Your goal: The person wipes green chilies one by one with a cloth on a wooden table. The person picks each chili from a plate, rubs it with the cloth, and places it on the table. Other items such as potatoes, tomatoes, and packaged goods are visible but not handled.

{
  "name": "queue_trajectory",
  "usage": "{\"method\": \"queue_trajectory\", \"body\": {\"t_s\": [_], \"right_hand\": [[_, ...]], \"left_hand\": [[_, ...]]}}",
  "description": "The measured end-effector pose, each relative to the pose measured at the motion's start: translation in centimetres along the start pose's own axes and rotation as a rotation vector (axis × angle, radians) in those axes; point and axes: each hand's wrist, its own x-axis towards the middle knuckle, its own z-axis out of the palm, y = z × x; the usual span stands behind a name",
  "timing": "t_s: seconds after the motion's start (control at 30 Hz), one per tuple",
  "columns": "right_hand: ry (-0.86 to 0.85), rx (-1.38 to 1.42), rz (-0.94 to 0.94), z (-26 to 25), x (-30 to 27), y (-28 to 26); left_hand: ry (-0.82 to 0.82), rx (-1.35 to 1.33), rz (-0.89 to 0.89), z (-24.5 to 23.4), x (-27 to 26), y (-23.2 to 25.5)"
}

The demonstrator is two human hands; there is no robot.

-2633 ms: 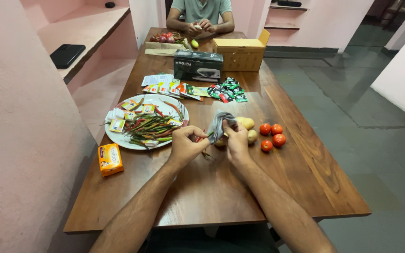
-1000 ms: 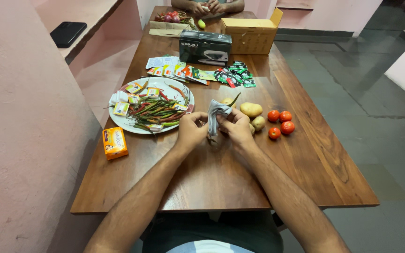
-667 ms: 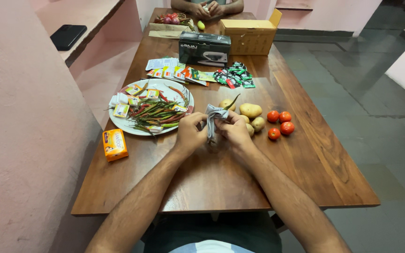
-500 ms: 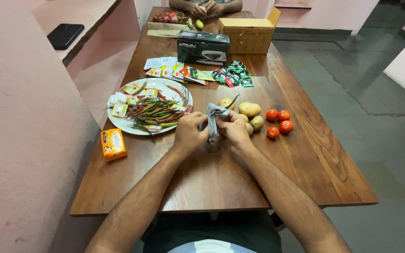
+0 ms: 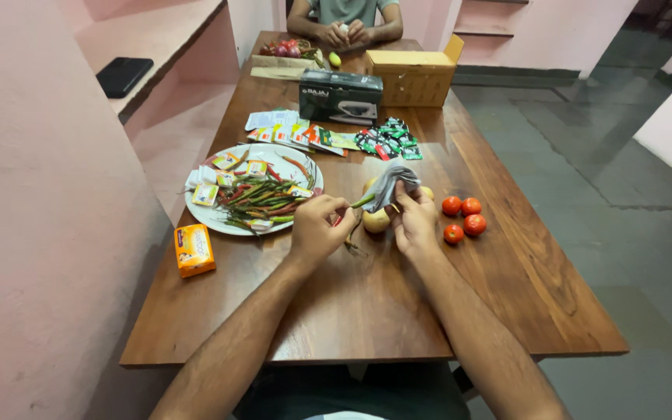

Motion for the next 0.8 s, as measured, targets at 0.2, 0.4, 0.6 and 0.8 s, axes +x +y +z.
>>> {"method": "queue_trajectory", "body": {"t_s": [0.2, 0.4, 0.6, 0.8], "right_hand": [[-0.055, 0.147, 0.040, -0.3, 0.6, 0.0], [-0.169, 0.045, 0.020, -0.1, -0.1, 1.2], [-0.334, -0.060, 0.038, 1.1, -2.3, 2.0], [-0.486, -0.128, 0.048, 1.2, -2.8, 1.8]], "left_hand": [[0.100, -0.431, -0.460, 2.3, -0.6, -4.6], [0.046, -0.840, -0.754, 3.0, -1.0, -7.2], [-0.067, -0.862, -0.647, 4.0, -1.5, -6.5], [-0.173, -0.691, -0.508, 3.9, -1.8, -7.0]]}}
